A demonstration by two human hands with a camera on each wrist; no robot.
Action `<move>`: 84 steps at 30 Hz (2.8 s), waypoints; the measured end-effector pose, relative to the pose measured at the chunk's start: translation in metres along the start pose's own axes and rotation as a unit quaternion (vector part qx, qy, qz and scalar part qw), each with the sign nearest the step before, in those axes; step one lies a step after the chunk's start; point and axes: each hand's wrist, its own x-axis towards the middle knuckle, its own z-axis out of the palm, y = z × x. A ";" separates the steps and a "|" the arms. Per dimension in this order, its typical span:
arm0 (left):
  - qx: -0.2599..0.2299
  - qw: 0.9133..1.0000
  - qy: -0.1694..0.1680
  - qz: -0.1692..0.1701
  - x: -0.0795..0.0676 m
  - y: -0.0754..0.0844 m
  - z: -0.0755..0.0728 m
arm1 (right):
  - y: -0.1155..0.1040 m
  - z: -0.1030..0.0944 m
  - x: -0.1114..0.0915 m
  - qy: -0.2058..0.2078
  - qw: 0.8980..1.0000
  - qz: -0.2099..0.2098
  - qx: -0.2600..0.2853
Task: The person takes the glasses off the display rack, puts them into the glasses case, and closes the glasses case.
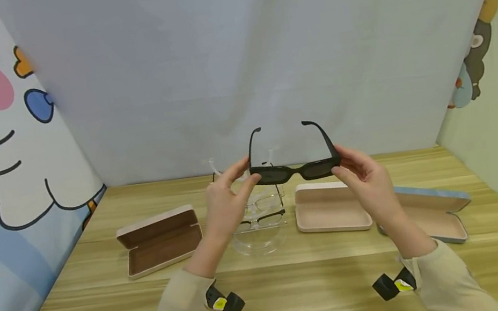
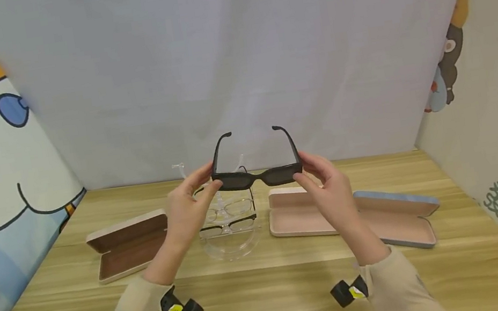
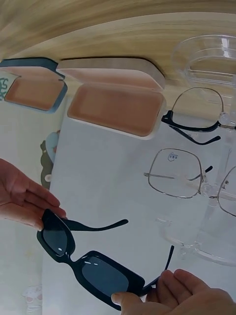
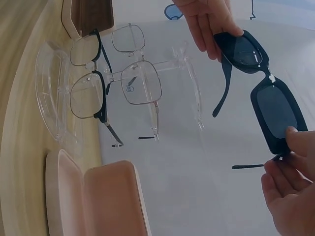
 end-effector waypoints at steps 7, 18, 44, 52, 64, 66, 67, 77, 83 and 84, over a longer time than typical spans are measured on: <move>-0.022 1.000 0.006 0.010 0.000 0.006 0.012 | 0.000 -0.009 -0.007 0.020 1.000 -0.002 -0.010; -0.023 1.000 -0.017 -0.004 -0.001 0.014 0.025 | 0.002 -0.023 -0.015 0.030 0.999 0.005 -0.017; -0.048 0.998 -0.030 0.015 -0.001 0.023 0.051 | 0.005 -0.043 -0.025 0.004 1.000 0.017 -0.023; -0.045 0.997 -0.059 0.006 -0.008 0.024 0.055 | 0.009 -0.047 -0.027 -0.016 1.000 0.023 0.004; -0.074 0.993 -0.088 0.020 -0.014 0.021 0.062 | 0.013 -0.054 -0.031 -0.037 0.999 0.019 0.033; -0.072 0.993 -0.087 0.022 -0.015 0.021 0.065 | 0.014 -0.055 -0.032 -0.037 0.999 0.021 0.034; -0.072 0.993 -0.085 0.024 -0.015 0.021 0.066 | 0.014 -0.055 -0.032 -0.037 0.999 0.022 0.032; -0.143 0.986 -0.088 0.018 -0.020 0.022 0.082 | 0.022 -0.061 -0.038 -0.028 0.999 0.028 0.013; -0.180 0.977 -0.108 -0.030 -0.025 0.019 0.096 | 0.030 -0.070 -0.045 -0.038 0.998 0.047 0.027; -0.184 0.975 -0.114 -0.040 -0.026 0.019 0.097 | 0.032 -0.072 -0.046 -0.038 0.998 0.049 0.028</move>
